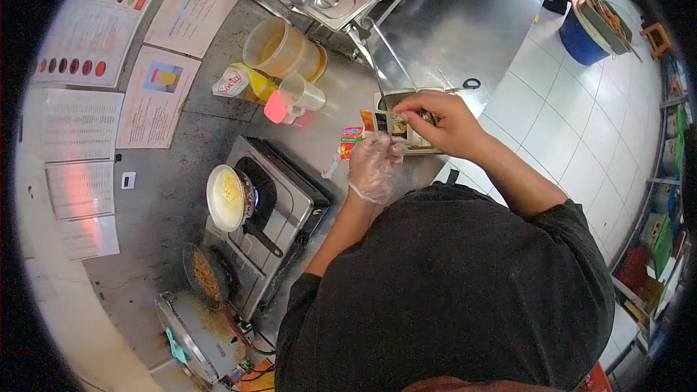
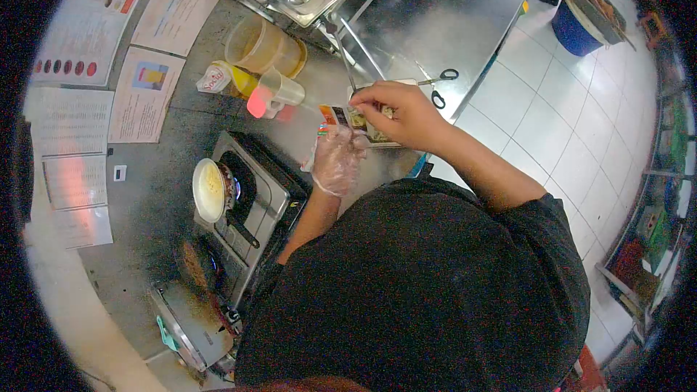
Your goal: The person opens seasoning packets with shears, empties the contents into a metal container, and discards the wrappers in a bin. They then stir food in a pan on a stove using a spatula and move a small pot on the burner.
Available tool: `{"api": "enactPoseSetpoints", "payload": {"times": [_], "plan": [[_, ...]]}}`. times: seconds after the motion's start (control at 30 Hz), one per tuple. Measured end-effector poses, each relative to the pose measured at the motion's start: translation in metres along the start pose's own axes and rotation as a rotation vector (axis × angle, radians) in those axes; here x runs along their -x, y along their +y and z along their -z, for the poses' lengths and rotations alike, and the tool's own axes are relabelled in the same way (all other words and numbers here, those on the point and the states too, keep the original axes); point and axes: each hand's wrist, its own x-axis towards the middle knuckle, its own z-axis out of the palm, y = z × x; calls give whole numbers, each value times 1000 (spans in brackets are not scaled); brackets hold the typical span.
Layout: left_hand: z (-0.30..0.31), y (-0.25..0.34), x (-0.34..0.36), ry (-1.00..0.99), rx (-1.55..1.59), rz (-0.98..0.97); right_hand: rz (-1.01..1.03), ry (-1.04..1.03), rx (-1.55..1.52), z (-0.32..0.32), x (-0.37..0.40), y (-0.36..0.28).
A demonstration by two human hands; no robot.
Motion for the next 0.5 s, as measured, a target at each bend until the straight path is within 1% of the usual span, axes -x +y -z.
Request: {"api": "enactPoseSetpoints", "payload": {"times": [0.1,0.13,0.2,0.27,0.3,0.37,0.4,0.47,0.5], "plan": [[20,-12,-13,-23,-3,-24,-42,-79,-28,8,-1,-2],[28,-15,-17,-33,23,-22,-87,8,0,12,-1,5],[42,-14,-20,-51,75,-14,-178,182,54,25,-1,39],[38,-3,-17,-18,-5,-49,-442,213,230,47,4,99],[35,3,-13,-1,-46,-66,-454,141,512,52,20,124],[27,8,-8,46,-11,-105,-461,-15,1077,59,48,164],[25,10,-8,67,7,-127,-508,-29,1053,59,56,165],[34,9,-12,15,-14,-144,-602,-62,999,54,75,163],[36,11,-11,-5,-27,-149,-612,-55,958,56,79,169]]}}
